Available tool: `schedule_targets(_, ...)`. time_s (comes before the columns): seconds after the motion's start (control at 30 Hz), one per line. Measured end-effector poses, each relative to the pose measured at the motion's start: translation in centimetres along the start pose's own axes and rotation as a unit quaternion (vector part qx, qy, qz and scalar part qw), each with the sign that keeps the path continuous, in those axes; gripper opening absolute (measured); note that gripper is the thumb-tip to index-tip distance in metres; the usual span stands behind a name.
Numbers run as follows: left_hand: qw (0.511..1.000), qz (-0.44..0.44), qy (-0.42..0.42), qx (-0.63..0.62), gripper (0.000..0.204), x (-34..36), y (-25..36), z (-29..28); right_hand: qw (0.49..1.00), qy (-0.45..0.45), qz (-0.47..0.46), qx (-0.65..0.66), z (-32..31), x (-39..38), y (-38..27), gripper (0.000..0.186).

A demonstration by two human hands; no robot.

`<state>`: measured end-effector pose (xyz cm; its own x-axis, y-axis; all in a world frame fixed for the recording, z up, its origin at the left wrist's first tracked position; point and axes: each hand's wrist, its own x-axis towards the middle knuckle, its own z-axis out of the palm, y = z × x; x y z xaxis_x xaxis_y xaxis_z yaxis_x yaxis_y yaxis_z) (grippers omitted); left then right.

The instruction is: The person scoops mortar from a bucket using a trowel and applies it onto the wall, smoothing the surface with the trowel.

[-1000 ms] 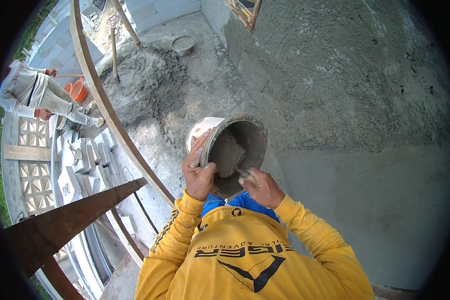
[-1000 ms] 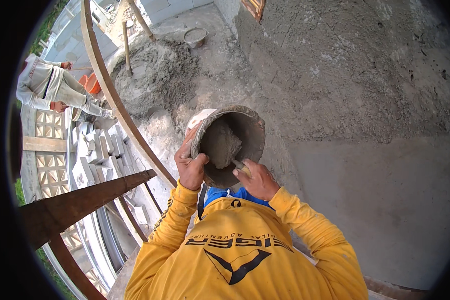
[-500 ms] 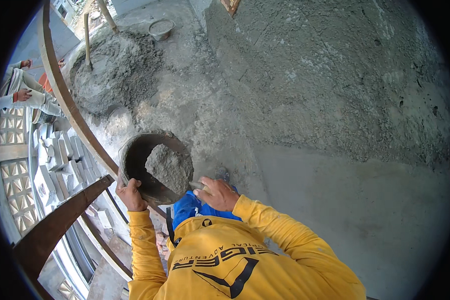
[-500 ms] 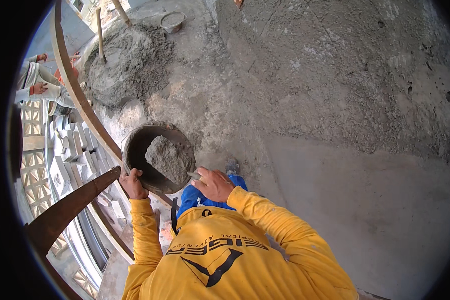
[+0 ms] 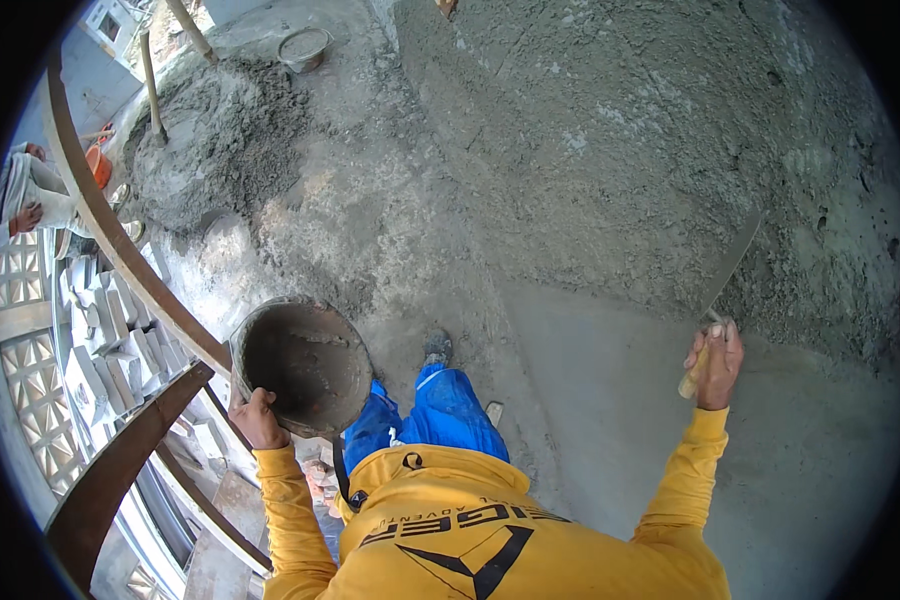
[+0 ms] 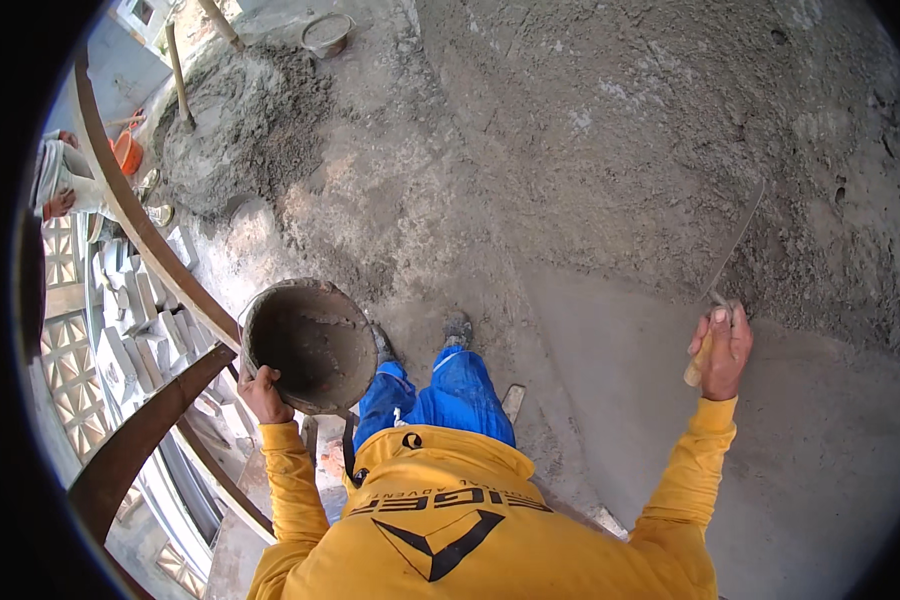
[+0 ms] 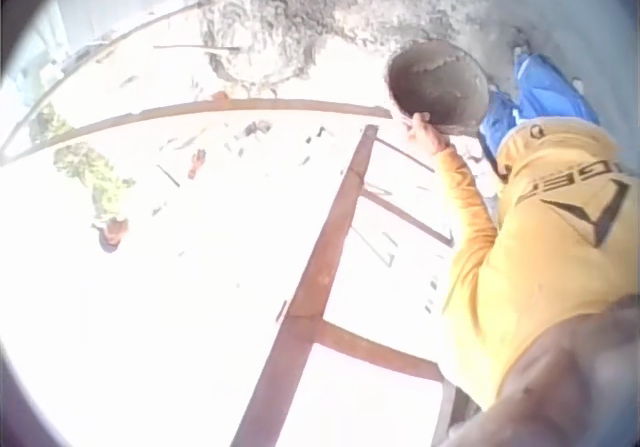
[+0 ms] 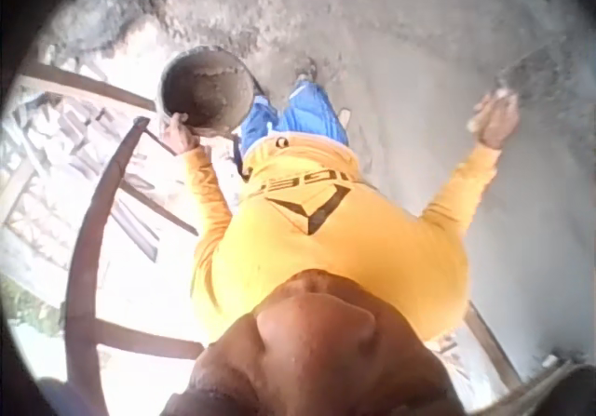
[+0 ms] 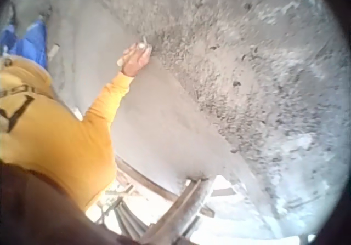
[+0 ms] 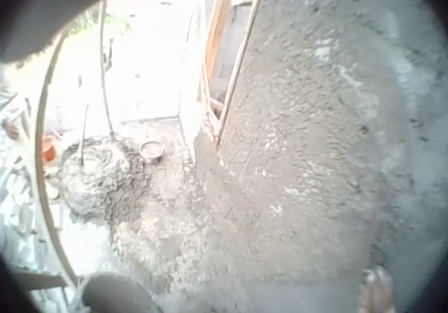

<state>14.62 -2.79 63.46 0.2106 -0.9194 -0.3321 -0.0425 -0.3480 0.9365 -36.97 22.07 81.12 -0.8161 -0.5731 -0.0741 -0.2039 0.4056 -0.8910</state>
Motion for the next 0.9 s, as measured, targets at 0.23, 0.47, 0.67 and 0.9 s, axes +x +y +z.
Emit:
schedule_targets(0.23,0.989,-0.001,-0.131,-0.073,0.063,0.6,1.5,5.9,0.995,-0.018,0.0,-0.095,5.5,-5.6,-5.2,0.031)
schedule_targets(0.47,0.963,0.086,-0.254,-0.036,0.062,-1.2,3.5,8.2,0.878,-0.241,-0.213,-0.355,20.2,-11.7,0.0,0.038)
schedule_targets(0.67,0.939,0.195,-0.284,-0.019,0.057,-4.8,7.1,8.2,0.808,-0.21,-0.278,-0.475,28.9,-13.5,-0.3,0.046)
schedule_targets(0.9,0.896,0.293,-0.331,0.032,0.055,-4.3,7.6,8.7,0.809,-0.236,-0.298,-0.447,26.1,-13.9,-2.8,0.048)
